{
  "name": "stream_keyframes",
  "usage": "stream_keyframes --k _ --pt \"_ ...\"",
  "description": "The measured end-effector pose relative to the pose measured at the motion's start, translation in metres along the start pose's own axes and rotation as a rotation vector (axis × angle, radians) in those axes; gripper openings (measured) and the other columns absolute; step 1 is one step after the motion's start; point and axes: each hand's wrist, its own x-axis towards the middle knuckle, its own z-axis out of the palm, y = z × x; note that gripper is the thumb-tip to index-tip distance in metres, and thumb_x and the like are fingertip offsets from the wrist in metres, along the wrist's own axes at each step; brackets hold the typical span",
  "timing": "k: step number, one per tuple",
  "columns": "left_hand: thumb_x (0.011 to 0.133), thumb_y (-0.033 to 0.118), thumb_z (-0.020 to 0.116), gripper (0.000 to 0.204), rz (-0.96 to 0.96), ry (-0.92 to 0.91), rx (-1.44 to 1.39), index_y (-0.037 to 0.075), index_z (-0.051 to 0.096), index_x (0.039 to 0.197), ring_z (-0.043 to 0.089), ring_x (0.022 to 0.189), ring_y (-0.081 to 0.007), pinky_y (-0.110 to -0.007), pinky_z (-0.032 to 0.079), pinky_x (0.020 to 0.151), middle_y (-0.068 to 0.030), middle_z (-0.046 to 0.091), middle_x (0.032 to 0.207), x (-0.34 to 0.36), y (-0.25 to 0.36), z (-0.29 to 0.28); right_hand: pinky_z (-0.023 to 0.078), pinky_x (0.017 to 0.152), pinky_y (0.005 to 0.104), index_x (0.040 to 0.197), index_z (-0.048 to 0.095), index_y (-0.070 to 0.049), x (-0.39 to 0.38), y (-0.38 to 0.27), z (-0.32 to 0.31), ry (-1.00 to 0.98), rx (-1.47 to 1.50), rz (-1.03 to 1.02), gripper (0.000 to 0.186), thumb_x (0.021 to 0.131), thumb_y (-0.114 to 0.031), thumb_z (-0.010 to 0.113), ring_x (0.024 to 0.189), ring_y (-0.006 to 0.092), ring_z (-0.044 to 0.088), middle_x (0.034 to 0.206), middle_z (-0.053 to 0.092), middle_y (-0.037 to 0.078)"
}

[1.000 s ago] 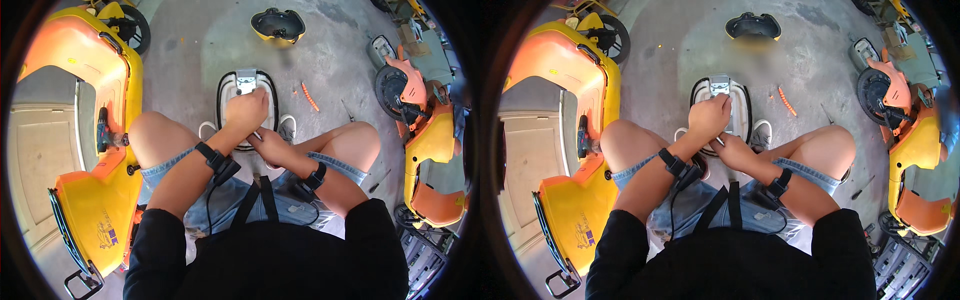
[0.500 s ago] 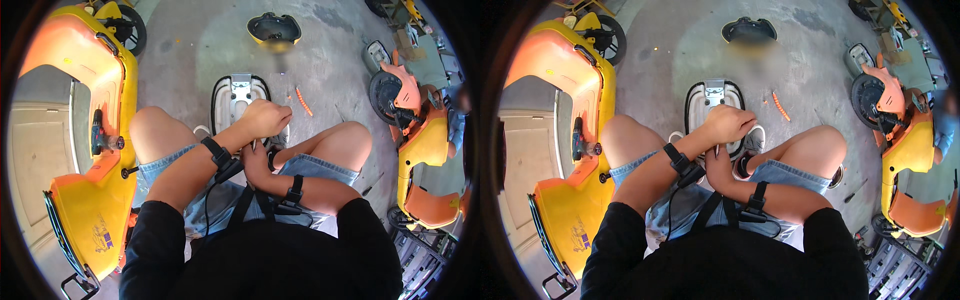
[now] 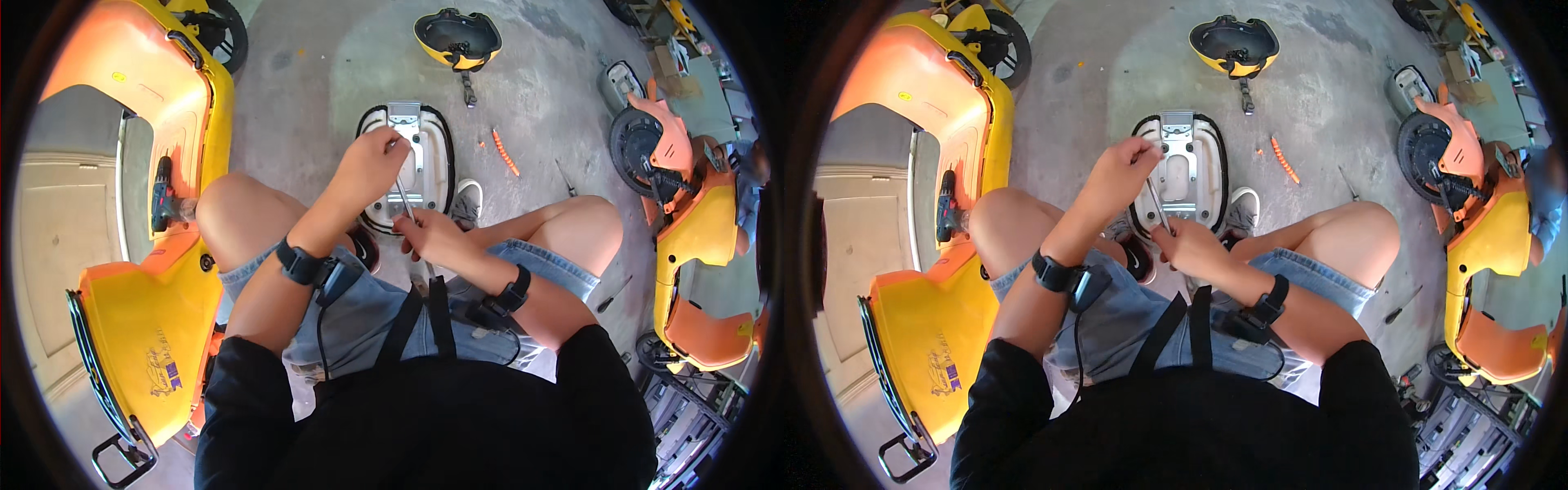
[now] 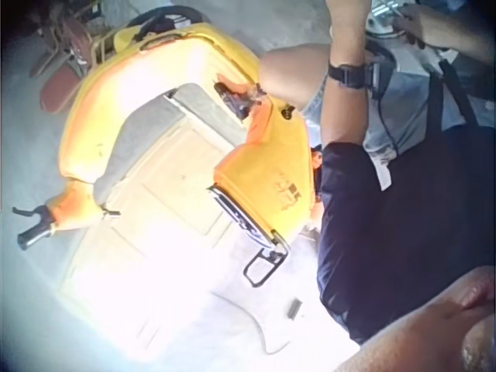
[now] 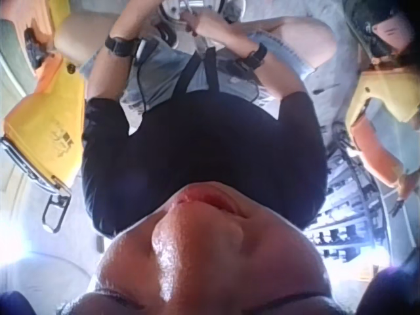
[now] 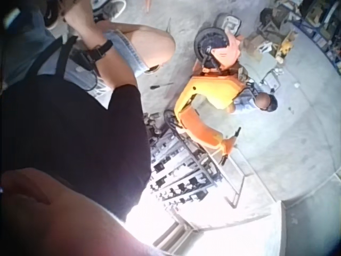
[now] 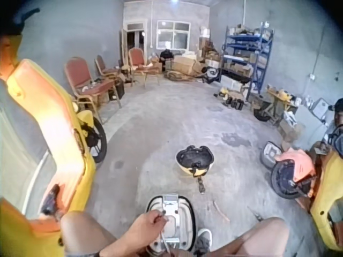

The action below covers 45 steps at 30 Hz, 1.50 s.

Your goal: Repairing or assembling a metal component of a scooter using hand tools.

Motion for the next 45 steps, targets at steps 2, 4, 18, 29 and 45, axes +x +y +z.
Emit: stream_keyframes --k 2,4,18,29,45 --pt "0.087 0.024 0.058 0.026 -0.039 -0.075 0.057 -0.001 0.063 0.094 0.054 0.064 -0.0139 -0.030 0.044 0.060 -0.0094 0.059 0.068 -0.011 0.000 -0.007 0.047 0.057 0.0369 0.081 0.063 -0.001 -0.014 -0.030 -0.017 0.058 -0.414 -0.106 0.048 0.094 -0.044 0.045 0.059 0.0263 0.062 0.065 0.063 0.015" --pt "0.085 0.023 0.059 0.025 -0.029 -0.137 0.106 0.000 0.063 0.094 0.057 0.063 -0.0211 -0.034 0.044 0.060 -0.0136 0.060 0.069 -0.017 0.000 -0.007 0.047 0.061 0.0402 0.082 0.064 -0.001 -0.013 -0.030 -0.022 0.147 -0.512 -0.113 0.050 0.094 -0.045 0.042 0.063 0.0326 0.062 0.067 0.062 0.018" --pt "0.078 0.050 0.065 0.057 0.127 -0.670 0.401 -0.001 0.061 0.102 0.064 0.084 -0.0344 -0.041 0.048 0.073 -0.0230 0.064 0.089 -0.052 0.004 0.025 0.049 0.069 0.0435 0.084 0.065 0.002 -0.006 -0.018 -0.052 0.316 -0.395 -0.122 0.033 0.082 -0.030 0.056 0.075 0.0386 0.063 0.074 0.063 0.023" --pt "0.079 0.040 0.061 0.048 0.018 -0.650 0.345 -0.007 0.064 0.087 0.063 0.077 -0.0394 -0.043 0.049 0.073 -0.0259 0.064 0.081 -0.066 0.011 0.047 0.035 0.100 0.0494 0.114 0.058 -0.006 -0.025 -0.043 -0.052 0.606 -1.166 -0.780 0.035 0.079 -0.006 0.055 0.124 0.0302 0.045 0.123 0.054 0.017" --pt "0.075 0.031 0.063 0.047 -0.038 -0.772 0.328 -0.006 0.059 0.104 0.061 0.091 -0.0387 -0.042 0.048 0.080 -0.0266 0.063 0.097 -0.060 0.021 0.050 0.027 0.111 0.0414 0.067 0.068 -0.009 0.001 -0.028 -0.050 0.384 -1.207 -0.905 0.011 0.065 -0.009 0.057 0.117 0.0229 0.049 0.080 0.060 0.005"
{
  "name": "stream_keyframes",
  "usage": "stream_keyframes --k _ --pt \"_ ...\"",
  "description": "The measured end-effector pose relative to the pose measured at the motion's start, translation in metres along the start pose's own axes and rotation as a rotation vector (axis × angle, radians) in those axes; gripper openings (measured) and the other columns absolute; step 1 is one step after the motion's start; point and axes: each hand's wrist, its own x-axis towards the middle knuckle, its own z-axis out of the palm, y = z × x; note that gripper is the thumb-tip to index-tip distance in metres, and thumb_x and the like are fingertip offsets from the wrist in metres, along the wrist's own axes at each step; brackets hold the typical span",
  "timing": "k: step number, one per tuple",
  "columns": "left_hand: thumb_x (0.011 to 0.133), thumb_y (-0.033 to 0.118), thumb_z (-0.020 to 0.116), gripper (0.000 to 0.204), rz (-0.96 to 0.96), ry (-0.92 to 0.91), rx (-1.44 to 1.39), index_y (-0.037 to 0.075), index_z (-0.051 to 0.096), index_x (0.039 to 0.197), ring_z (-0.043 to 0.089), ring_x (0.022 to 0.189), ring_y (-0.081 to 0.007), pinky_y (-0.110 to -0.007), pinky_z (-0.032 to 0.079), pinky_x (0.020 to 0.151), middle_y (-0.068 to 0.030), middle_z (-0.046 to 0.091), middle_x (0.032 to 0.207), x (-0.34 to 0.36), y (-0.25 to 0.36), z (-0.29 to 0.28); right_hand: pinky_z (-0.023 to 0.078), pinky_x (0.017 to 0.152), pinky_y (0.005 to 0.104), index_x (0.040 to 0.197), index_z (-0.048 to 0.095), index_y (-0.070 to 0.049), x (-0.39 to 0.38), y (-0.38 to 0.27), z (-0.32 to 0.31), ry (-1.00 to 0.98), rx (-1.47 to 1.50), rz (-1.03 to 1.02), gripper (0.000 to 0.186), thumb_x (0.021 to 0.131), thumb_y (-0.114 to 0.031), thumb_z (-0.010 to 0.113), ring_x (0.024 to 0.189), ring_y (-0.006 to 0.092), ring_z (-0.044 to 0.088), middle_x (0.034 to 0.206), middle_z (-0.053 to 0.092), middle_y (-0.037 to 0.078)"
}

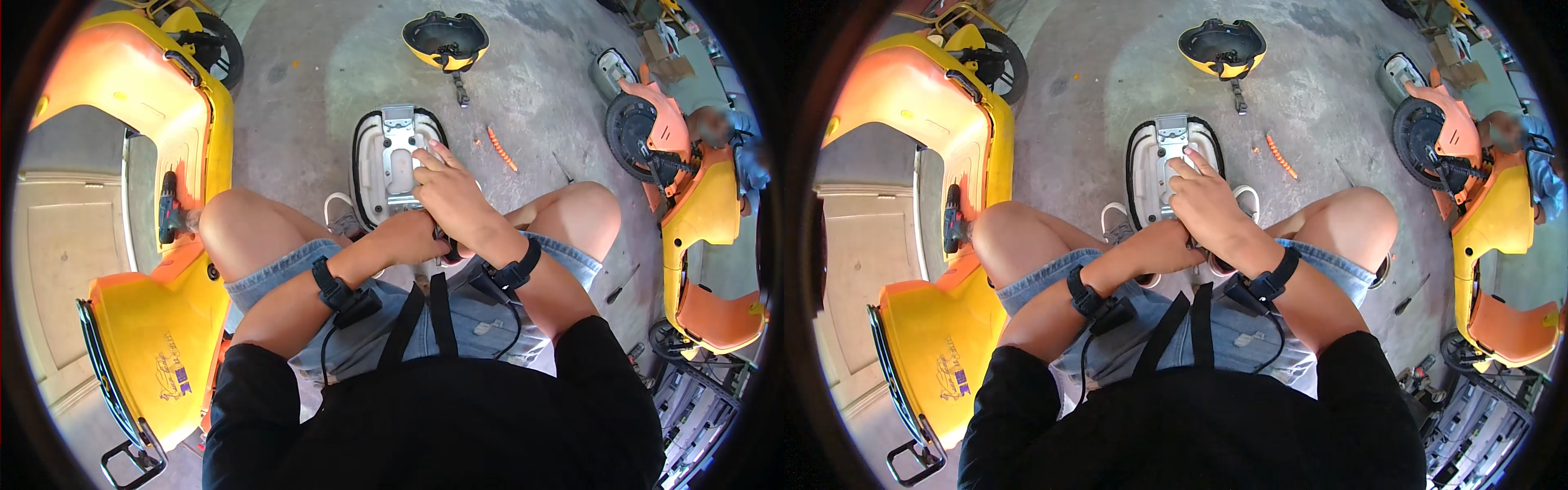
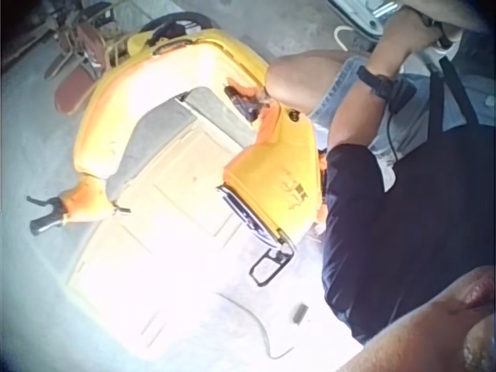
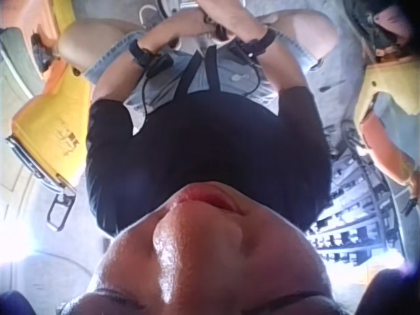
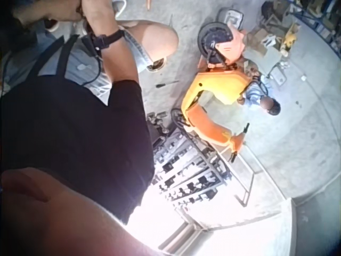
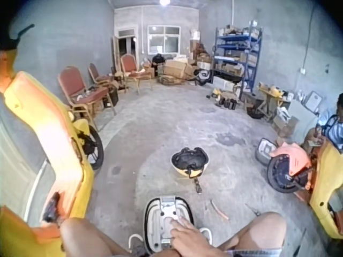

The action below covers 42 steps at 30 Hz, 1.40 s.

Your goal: Repairing or assembling a metal component of a scooter using hand tools.

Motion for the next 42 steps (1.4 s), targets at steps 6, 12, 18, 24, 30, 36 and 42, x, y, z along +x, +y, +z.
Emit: stream_keyframes --k 6,12,18,24,30,36,42 --pt "0.073 0.028 0.063 0.042 -0.002 -0.048 0.022 -0.005 0.062 0.099 0.062 0.088 -0.0382 -0.042 0.049 0.078 -0.0258 0.063 0.095 -0.002 0.003 -0.007 0.029 0.109 0.0412 0.066 0.066 -0.007 0.001 0.001 0.002 0.052 0.043 0.020 0.009 0.066 -0.009 0.057 0.106 0.0214 0.053 0.076 0.058 0.004" --pt "0.072 0.026 0.063 0.039 0.036 -0.024 0.002 -0.006 0.062 0.096 0.062 0.084 -0.0377 -0.042 0.049 0.075 -0.0252 0.064 0.090 -0.002 0.001 -0.008 0.031 0.107 0.0413 0.066 0.065 -0.007 0.002 0.004 0.003 0.057 0.103 0.021 0.008 0.067 -0.008 0.057 0.097 0.0201 0.054 0.072 0.056 0.005" --pt "0.070 0.025 0.062 0.035 0.036 -0.051 0.139 -0.001 0.062 0.093 0.063 0.080 -0.0381 -0.043 0.049 0.071 -0.0227 0.065 0.087 0.001 -0.011 -0.010 0.037 0.100 0.0406 0.068 0.065 -0.006 -0.002 0.005 0.005 0.047 0.071 0.033 0.007 0.064 -0.012 0.063 0.091 0.0226 0.055 0.072 0.058 0.007" --pt "0.068 0.023 0.060 0.028 0.125 0.169 0.354 0.003 0.059 0.088 0.063 0.077 -0.0373 -0.046 0.049 0.068 -0.0189 0.064 0.078 -0.002 -0.031 -0.039 0.039 0.076 0.0417 0.071 0.064 -0.006 -0.016 0.005 0.012 0.016 0.090 0.309 0.019 0.063 -0.021 0.073 0.079 0.0269 0.059 0.067 0.062 0.011" --pt "0.081 0.041 0.061 0.038 0.134 0.285 0.144 0.004 0.057 0.086 0.062 0.069 -0.0356 -0.044 0.047 0.062 -0.0170 0.062 0.071 -0.005 -0.023 -0.027 0.039 0.071 0.0444 0.071 0.064 -0.007 -0.020 -0.004 0.005 -0.194 0.018 0.361 0.022 0.067 -0.028 0.071 0.062 0.0297 0.062 0.060 0.061 0.012" --pt "0.082 0.024 0.060 0.025 0.020 0.632 -0.194 0.000 0.055 0.087 0.061 0.065 -0.0357 -0.043 0.046 0.060 -0.0190 0.061 0.069 0.006 -0.022 -0.005 0.039 0.070 0.0454 0.077 0.063 -0.006 -0.011 0.002 -0.003 -0.333 0.073 0.416 0.024 0.071 -0.028 0.071 0.063 0.0315 0.064 0.062 0.063 0.011" --pt "0.084 0.022 0.054 0.024 -0.141 0.780 -0.149 -0.001 0.054 0.089 0.062 0.070 -0.0411 -0.048 0.048 0.063 -0.0244 0.061 0.072 0.015 -0.021 0.005 0.041 0.072 0.0470 0.093 0.060 -0.004 -0.010 -0.010 -0.001 -0.360 0.013 0.412 0.028 0.074 -0.024 0.067 0.066 0.0304 0.066 0.066 0.065 0.010"
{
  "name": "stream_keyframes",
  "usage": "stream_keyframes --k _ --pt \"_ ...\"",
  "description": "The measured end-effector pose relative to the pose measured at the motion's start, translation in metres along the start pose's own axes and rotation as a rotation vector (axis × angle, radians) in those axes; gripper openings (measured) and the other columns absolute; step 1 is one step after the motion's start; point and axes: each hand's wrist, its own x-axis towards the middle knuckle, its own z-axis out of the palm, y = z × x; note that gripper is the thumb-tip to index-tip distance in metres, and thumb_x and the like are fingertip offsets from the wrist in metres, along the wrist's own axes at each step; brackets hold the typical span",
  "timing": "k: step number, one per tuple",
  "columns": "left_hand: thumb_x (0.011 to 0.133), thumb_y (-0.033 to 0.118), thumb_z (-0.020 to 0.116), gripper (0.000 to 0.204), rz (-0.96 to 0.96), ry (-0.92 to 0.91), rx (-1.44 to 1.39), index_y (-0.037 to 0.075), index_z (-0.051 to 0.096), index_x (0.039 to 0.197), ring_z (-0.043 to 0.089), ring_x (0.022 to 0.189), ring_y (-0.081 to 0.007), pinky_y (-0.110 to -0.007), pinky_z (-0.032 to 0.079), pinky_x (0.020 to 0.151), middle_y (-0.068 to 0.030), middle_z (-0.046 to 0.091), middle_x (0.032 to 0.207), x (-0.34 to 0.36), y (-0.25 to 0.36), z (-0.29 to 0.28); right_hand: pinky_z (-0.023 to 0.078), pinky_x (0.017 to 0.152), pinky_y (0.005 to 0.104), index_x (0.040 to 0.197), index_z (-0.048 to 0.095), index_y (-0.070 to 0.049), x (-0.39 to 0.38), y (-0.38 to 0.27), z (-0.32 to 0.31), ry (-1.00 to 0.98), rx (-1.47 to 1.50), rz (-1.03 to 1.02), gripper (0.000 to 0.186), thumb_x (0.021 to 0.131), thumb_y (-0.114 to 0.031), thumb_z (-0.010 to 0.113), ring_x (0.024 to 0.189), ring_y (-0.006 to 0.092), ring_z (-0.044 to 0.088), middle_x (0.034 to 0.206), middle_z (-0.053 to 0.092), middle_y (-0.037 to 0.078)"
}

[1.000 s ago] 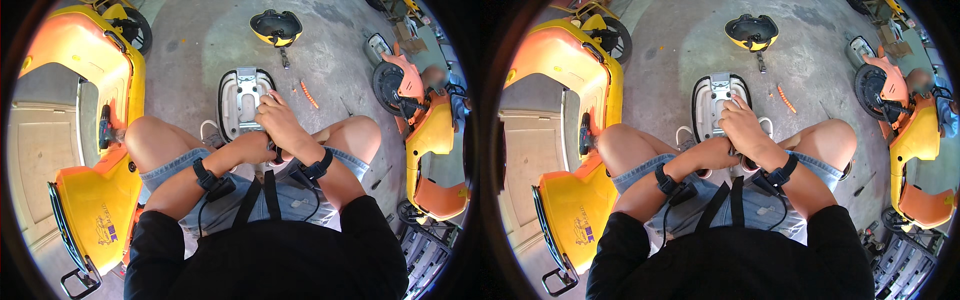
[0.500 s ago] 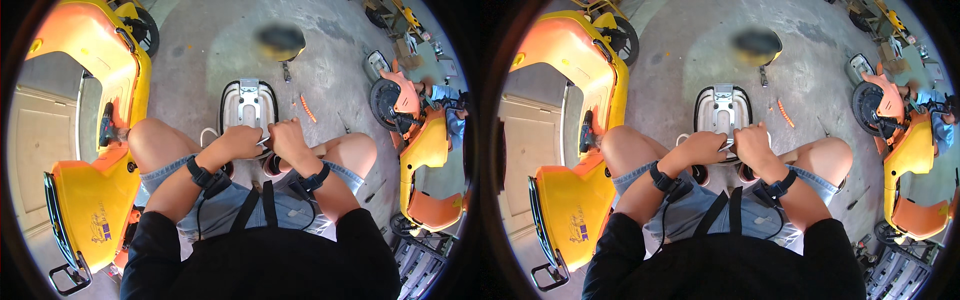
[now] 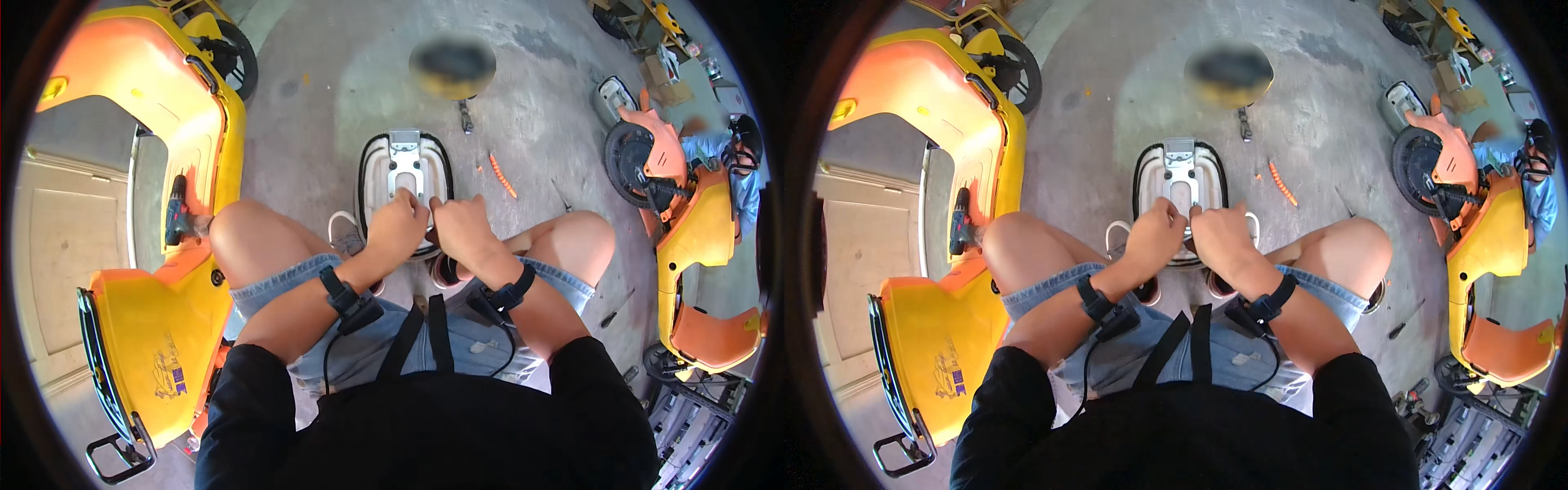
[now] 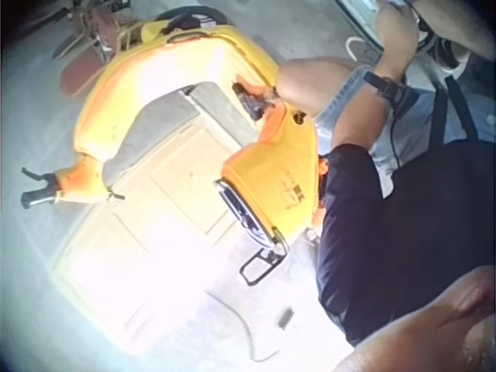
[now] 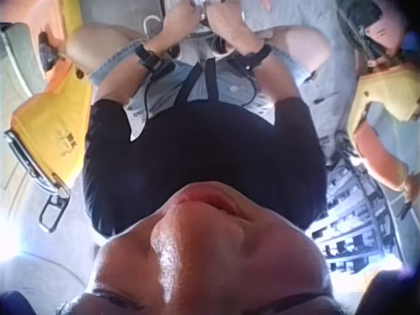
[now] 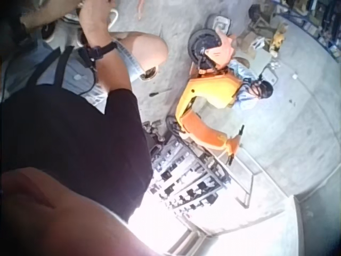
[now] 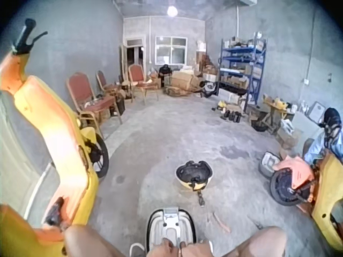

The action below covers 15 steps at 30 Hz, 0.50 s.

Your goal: Repairing or assembling a metal component of a scooter using hand tools.

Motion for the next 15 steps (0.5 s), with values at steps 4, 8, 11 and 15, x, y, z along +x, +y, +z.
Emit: stream_keyframes --k 4,8,11,15 --pt "0.088 0.022 0.051 0.023 0.107 0.027 0.100 -0.001 0.050 0.090 0.059 0.063 -0.0452 -0.053 0.047 0.060 -0.0262 0.060 0.067 0.000 -0.001 0.009 0.047 0.065 0.0469 0.090 0.060 -0.004 0.002 0.008 0.011 0.051 -0.014 -0.059 0.020 0.078 -0.020 0.060 0.069 0.0297 0.066 0.071 0.066 0.012" --pt "0.092 0.019 0.043 0.020 0.120 -0.015 0.167 0.000 0.044 0.099 0.058 0.061 -0.0462 -0.055 0.045 0.058 -0.0270 0.059 0.065 -0.002 0.009 0.008 0.050 0.065 0.0439 0.080 0.065 -0.001 0.016 0.028 0.004 0.102 0.175 -0.288 0.022 0.075 -0.022 0.064 0.071 0.0344 0.065 0.075 0.065 0.014" --pt "0.092 0.017 0.042 0.019 0.083 -0.040 0.188 0.000 0.042 0.102 0.059 0.063 -0.0463 -0.055 0.046 0.058 -0.0278 0.059 0.068 0.001 0.007 0.011 0.050 0.066 0.0430 0.071 0.067 -0.003 0.030 0.035 -0.002 0.088 0.100 -0.428 0.021 0.072 -0.024 0.066 0.072 0.0345 0.065 0.075 0.065 0.014" --pt "0.091 0.017 0.043 0.022 0.052 -0.036 0.173 0.000 0.043 0.106 0.060 0.066 -0.0463 -0.053 0.047 0.061 -0.0292 0.060 0.071 0.005 0.012 0.007 0.051 0.064 0.0399 0.068 0.068 -0.006 0.032 0.027 -0.010 -0.086 0.196 -0.202 0.019 0.072 -0.023 0.062 0.072 0.0312 0.066 0.073 0.066 0.015"
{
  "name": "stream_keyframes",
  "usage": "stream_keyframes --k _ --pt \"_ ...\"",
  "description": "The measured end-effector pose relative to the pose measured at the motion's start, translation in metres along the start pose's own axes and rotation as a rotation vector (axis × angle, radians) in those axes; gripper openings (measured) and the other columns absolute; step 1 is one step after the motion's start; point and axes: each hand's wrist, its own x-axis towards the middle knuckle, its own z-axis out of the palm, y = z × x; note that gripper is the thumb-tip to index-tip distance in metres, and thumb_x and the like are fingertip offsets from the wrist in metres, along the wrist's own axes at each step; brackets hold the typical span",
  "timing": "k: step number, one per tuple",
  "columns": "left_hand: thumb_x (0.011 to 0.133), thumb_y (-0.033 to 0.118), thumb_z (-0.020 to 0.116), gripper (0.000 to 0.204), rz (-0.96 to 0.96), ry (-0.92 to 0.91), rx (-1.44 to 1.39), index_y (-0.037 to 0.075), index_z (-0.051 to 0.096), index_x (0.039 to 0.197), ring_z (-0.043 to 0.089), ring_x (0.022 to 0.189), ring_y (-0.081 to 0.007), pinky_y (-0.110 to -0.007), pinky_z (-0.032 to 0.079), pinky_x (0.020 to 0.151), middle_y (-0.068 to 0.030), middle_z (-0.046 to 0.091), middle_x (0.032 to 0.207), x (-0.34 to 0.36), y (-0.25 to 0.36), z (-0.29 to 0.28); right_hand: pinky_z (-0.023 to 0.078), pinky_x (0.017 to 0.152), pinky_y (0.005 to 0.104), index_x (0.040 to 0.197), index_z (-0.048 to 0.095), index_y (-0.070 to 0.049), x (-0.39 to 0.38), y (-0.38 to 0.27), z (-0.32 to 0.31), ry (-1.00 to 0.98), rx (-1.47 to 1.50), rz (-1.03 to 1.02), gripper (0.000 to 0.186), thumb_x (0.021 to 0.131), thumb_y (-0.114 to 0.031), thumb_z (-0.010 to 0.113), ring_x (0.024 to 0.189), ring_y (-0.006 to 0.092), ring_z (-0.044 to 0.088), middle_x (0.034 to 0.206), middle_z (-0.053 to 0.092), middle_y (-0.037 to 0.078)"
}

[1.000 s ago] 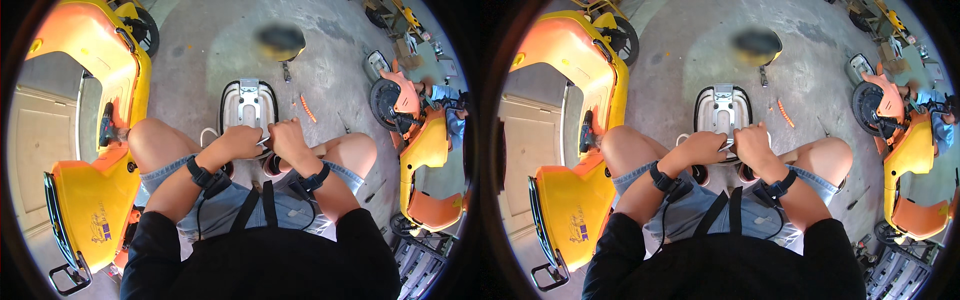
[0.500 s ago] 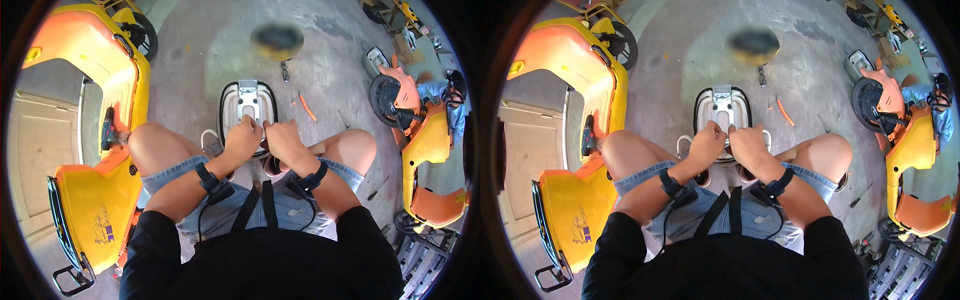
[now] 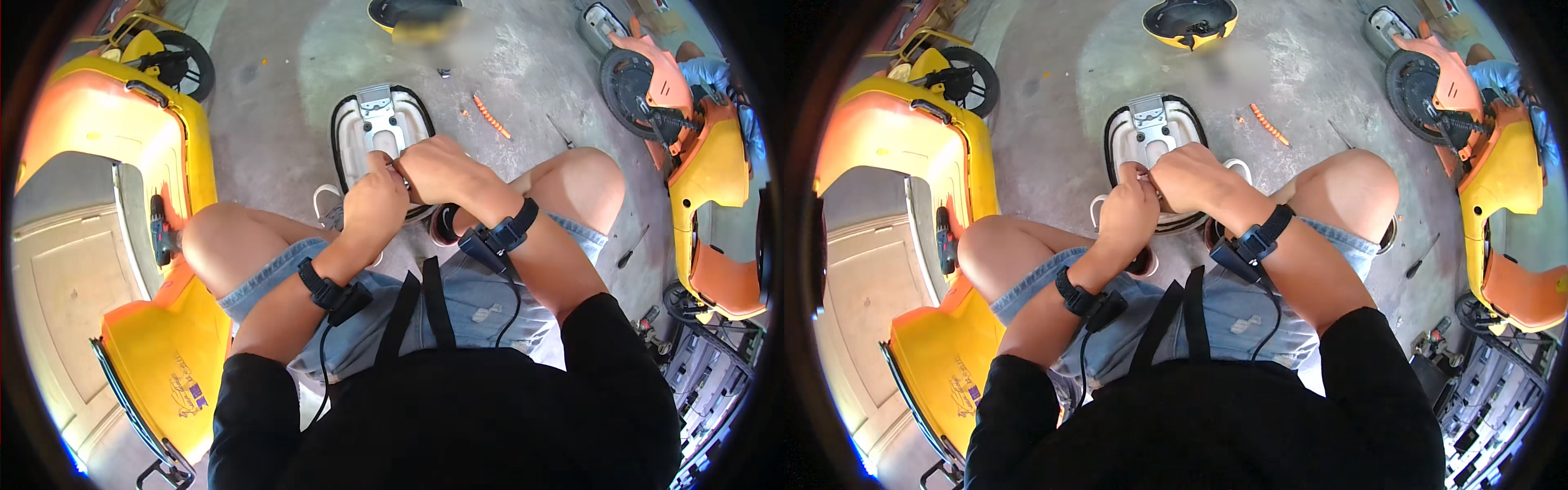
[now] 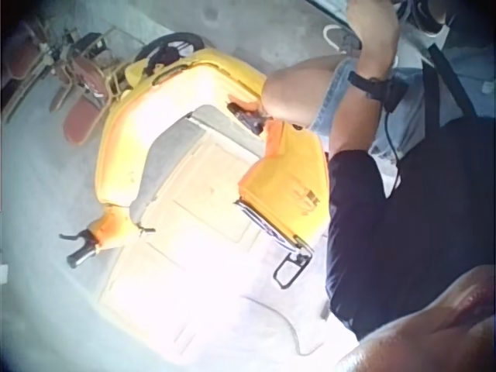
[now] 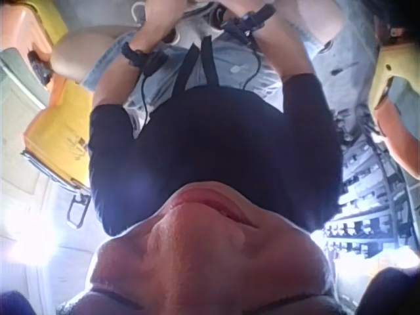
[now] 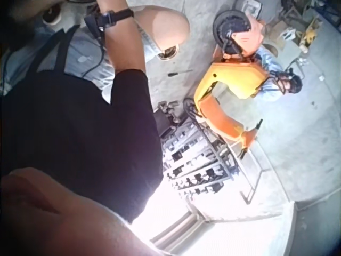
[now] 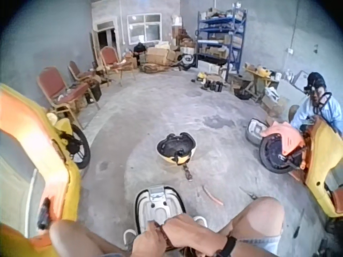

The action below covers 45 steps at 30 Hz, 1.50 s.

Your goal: Repairing or assembling a metal component of a scooter using hand tools.

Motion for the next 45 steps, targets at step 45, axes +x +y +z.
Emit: stream_keyframes --k 45 --pt "0.086 0.023 0.050 0.017 0.628 0.027 0.037 0.007 0.055 0.086 0.059 0.051 -0.0346 -0.046 0.047 0.049 -0.0140 0.058 0.054 0.057 0.000 -0.010 0.047 0.070 0.0499 0.094 0.064 0.000 -0.021 -0.035 0.059 0.123 0.639 0.349 0.035 0.088 -0.032 0.050 0.076 0.0447 0.060 0.079 0.062 0.027"
